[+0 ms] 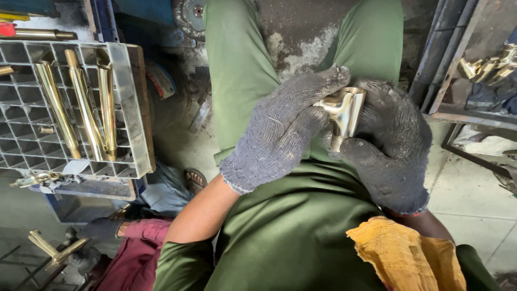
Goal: The person holds a metal T-shaped pipe fitting against a rotating polishing wheel and then uses a cloth to wipe the surface.
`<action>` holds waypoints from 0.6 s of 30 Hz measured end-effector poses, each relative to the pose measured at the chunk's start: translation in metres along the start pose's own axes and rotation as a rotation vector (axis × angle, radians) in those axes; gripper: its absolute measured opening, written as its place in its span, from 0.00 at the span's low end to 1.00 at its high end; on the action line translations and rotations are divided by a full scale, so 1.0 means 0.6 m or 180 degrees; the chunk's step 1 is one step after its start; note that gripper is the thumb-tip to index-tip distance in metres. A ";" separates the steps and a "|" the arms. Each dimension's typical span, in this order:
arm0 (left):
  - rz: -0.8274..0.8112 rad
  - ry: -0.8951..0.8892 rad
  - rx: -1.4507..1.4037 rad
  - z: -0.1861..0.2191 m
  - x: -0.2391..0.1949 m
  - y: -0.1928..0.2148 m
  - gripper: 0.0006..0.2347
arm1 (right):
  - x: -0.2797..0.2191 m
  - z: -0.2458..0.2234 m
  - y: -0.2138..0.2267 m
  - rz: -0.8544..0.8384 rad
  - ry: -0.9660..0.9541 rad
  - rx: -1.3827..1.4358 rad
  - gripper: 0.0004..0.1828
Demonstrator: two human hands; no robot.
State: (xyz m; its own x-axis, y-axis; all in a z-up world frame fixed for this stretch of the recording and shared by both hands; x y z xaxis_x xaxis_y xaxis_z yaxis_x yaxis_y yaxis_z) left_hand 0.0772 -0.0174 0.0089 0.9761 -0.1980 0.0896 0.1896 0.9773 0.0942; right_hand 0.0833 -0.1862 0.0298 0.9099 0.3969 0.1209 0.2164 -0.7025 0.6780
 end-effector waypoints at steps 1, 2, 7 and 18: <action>-0.0005 0.0006 -0.0015 -0.003 0.001 -0.001 0.16 | 0.000 0.002 -0.001 -0.0018 -0.0086 0.0140 0.32; -0.0010 0.0011 -0.0030 -0.005 0.001 -0.002 0.16 | -0.001 0.005 -0.002 -0.0032 -0.0172 0.0279 0.33; 0.0017 -0.0014 -0.0208 -0.014 0.000 -0.005 0.15 | -0.002 0.012 -0.005 0.0055 -0.0398 0.0678 0.33; 0.0242 0.0022 0.0138 -0.046 -0.005 -0.003 0.16 | -0.016 0.041 -0.036 0.0184 -0.1211 0.2110 0.35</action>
State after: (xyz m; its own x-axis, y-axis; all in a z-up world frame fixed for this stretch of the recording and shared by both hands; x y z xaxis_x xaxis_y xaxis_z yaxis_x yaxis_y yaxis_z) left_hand 0.0771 -0.0168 -0.0190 0.9882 -0.1226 0.0913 0.1102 0.9853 0.1303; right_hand 0.0784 -0.1896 -0.0042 0.9594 0.2025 -0.1965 0.2228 -0.9710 0.0870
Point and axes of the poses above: each hand's wrist, its own x-axis towards the middle knuckle, its own y-axis out of the back of the hand, z = x × y, the point moved 8 cm from there along x, towards the middle knuckle, and after that the axes turned 6 degrees about -x, right-handed, at the moved point
